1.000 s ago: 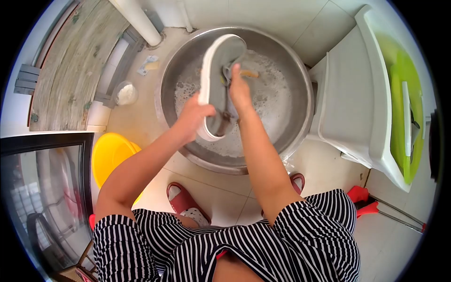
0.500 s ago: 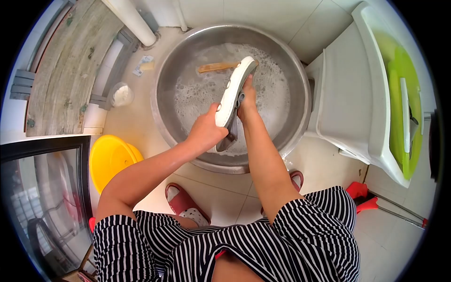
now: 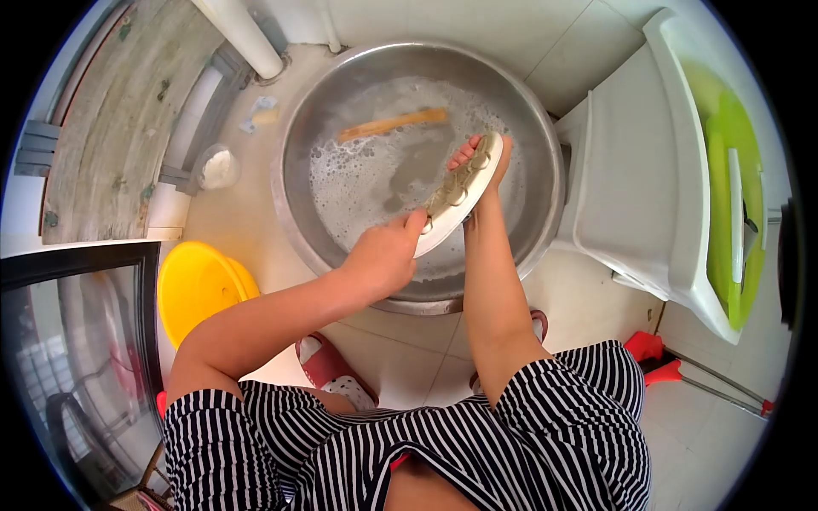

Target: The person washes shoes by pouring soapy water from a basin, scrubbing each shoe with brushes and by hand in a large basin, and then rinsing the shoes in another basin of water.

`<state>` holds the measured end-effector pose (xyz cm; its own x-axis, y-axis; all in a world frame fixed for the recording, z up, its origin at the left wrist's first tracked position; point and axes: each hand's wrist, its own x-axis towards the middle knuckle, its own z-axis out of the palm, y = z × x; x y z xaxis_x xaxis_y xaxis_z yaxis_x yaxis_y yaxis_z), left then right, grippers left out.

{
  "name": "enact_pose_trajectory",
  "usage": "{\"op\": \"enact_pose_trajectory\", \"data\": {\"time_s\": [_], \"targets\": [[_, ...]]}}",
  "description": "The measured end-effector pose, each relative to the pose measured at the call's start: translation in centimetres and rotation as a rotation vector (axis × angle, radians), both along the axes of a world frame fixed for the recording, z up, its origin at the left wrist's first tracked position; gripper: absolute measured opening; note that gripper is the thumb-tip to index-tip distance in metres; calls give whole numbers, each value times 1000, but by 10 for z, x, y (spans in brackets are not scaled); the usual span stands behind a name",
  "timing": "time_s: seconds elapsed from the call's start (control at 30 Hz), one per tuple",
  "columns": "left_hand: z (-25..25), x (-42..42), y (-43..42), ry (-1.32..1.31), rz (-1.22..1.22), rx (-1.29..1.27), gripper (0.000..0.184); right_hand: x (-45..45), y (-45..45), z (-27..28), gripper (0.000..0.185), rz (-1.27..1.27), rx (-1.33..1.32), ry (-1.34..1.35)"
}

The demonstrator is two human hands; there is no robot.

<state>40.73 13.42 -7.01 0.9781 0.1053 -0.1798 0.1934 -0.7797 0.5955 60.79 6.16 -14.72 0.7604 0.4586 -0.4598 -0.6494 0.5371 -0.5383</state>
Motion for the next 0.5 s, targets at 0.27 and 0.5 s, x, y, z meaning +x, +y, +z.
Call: {"op": "enact_pose_trajectory", "data": {"time_s": [0.27, 0.5], "targets": [[-6, -7, 1, -77, -100, 229, 47, -11, 0, -28, 40, -5, 170, 51], [22, 1, 15, 149, 465, -254, 67, -22, 26, 2, 65, 124, -208, -137]]}}
